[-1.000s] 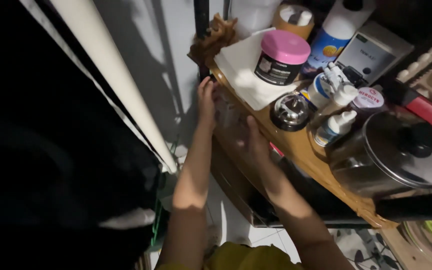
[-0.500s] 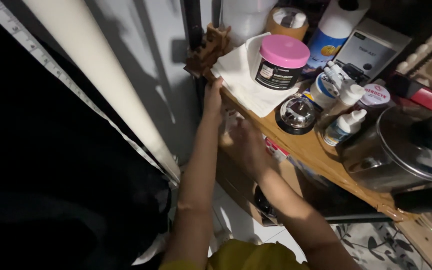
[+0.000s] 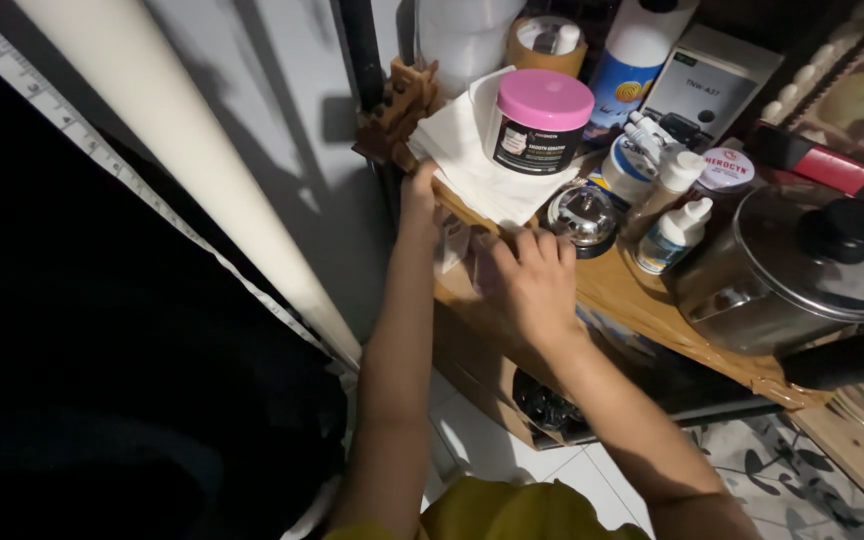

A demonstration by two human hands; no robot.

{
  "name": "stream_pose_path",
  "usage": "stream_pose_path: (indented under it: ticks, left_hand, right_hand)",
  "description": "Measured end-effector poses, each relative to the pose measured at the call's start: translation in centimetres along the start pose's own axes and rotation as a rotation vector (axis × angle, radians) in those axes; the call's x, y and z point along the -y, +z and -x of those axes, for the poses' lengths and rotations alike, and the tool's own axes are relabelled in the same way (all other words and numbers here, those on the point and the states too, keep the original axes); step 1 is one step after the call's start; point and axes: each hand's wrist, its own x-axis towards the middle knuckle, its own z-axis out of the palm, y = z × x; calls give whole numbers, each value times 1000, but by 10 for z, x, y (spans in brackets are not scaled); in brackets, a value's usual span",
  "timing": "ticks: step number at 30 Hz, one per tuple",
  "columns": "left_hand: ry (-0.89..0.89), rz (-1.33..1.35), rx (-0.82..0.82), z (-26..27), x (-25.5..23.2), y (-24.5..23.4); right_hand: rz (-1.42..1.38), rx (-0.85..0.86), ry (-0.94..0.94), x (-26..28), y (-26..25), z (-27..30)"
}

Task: The person is seen organizing and moving items on a wooden shelf and table.

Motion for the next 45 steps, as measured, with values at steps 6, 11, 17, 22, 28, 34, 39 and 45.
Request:
stream_pose_path:
  ticks: [6, 11, 17, 22, 28, 34, 39, 45]
  left_hand:
    - [190, 168, -20, -54, 55, -17]
    - [234, 65, -89, -50, 47, -14]
    - [207, 12, -133, -25, 29, -3]
    - [174, 4, -107, -5, 12, 8]
    - [163, -81, -123, 3, 10, 5]
    - [165, -58, 26, 10, -4, 10]
    - [-178, 274, -73, -29, 30, -33]
    - [713, -115, -329, -159, 136, -150]
  right_hand:
    - [284, 74, -27, -15, 43, 14]
    - [430, 66, -76, -21, 60, 14]
    - [450, 40, -68, -20, 58, 11]
    - [422, 7, -57, -20, 59, 10]
    - [363, 3, -25, -18, 52, 9]
    - [372, 17, -24, -22, 57, 7]
    - [437, -8, -15, -23, 64, 7]
    - [436, -19, 12, -21, 63, -2]
